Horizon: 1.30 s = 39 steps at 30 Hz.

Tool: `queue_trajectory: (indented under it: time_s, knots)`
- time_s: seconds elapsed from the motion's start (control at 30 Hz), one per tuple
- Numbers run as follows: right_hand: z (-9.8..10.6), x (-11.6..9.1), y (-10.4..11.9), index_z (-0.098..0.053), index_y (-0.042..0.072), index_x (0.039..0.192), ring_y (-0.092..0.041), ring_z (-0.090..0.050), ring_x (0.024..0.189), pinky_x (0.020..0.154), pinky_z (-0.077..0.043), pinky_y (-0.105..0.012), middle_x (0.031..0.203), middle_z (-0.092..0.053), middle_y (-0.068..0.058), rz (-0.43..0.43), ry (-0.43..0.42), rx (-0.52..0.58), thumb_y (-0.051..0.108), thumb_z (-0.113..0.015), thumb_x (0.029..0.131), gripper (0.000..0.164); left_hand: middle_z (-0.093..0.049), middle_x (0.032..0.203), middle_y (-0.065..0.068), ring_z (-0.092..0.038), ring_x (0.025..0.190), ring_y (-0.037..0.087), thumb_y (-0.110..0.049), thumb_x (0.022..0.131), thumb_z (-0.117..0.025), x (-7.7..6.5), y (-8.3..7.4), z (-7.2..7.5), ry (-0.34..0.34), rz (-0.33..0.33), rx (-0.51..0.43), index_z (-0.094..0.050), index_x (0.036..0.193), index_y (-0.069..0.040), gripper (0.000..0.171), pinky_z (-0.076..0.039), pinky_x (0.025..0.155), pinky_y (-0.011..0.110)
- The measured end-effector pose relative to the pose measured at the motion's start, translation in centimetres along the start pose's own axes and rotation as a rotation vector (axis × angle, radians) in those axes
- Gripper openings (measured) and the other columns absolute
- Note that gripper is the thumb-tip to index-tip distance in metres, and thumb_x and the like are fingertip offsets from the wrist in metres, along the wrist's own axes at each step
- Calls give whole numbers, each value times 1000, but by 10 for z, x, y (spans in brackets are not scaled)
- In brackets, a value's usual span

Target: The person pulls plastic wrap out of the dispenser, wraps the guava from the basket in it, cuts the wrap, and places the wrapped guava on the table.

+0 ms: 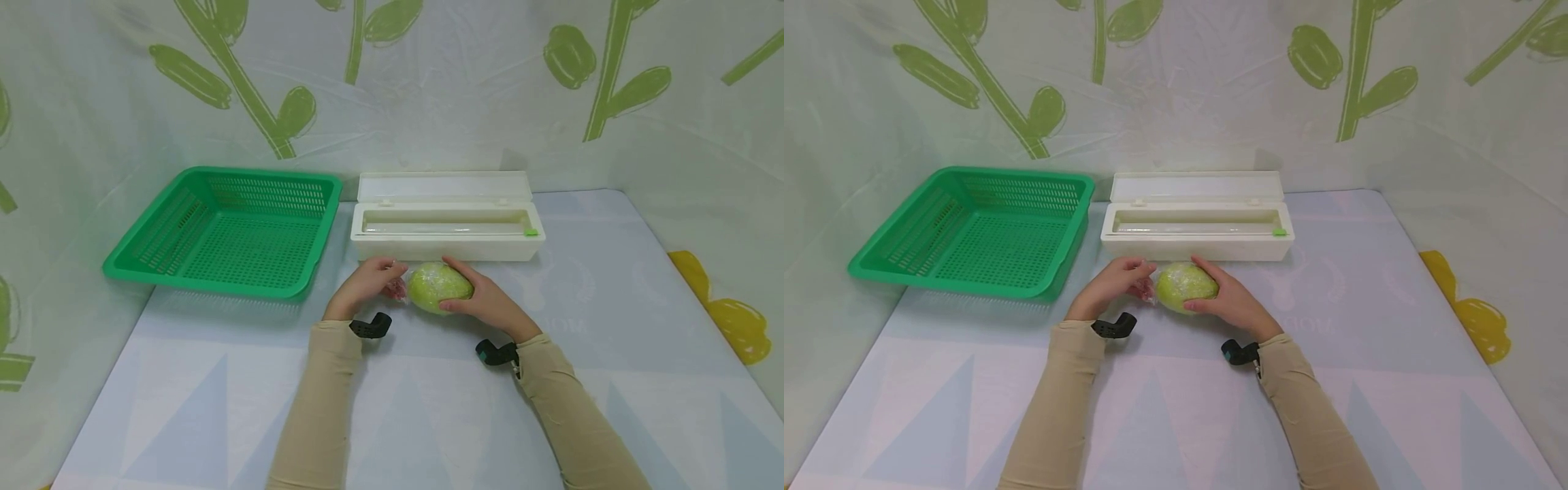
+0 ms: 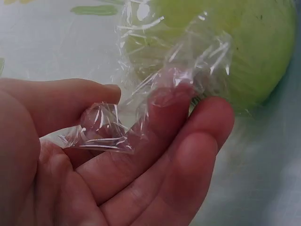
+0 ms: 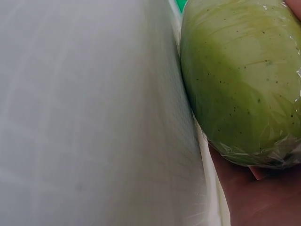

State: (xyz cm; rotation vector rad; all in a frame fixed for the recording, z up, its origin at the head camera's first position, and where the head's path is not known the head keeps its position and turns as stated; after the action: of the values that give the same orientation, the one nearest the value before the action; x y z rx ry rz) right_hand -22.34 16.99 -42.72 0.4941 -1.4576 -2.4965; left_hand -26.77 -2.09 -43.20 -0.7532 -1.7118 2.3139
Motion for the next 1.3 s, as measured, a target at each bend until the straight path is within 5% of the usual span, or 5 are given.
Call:
queue_trajectory:
  time_s: [0.4,0.97,1.3]
  knots:
    - [-2,4,-7,-21,35,140,-24,-36,118,93,-31,-48,140,-30,-5,-1,-29,-38,54,-70,67,90,-62,71,15,-64,71,29,-26,91,-50,-3,-8,-8,67,1,-109,-55,81,1,30,-51,67,40]
    - [-4,5,-6,-19,31,142,-23,-36,119,94,-31,-45,141,-28,-4,-17,-36,-46,57,-70,64,96,-57,64,8,-60,64,25,-37,91,-49,-7,-21,-10,21,-72,226,-56,73,-7,35,-48,66,39]
    - [-4,5,-5,-18,31,142,-22,-34,121,96,-29,-46,142,-28,-3,-13,-41,-48,57,-70,65,96,-53,58,8,-50,60,23,-51,84,-53,-13,-33,-16,94,-157,272,-50,65,-7,48,-39,58,33]
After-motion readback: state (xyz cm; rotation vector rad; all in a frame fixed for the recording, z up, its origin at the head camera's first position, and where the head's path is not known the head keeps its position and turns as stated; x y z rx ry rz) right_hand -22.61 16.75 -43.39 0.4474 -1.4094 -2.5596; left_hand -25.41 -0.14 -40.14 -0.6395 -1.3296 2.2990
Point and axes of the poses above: each hand's wrist, its own x-axis towards the middle knuckle, its own z-axis out of the back of the hand, y = z × x, the point moved 6 cm from there along x, towards the middle knuckle
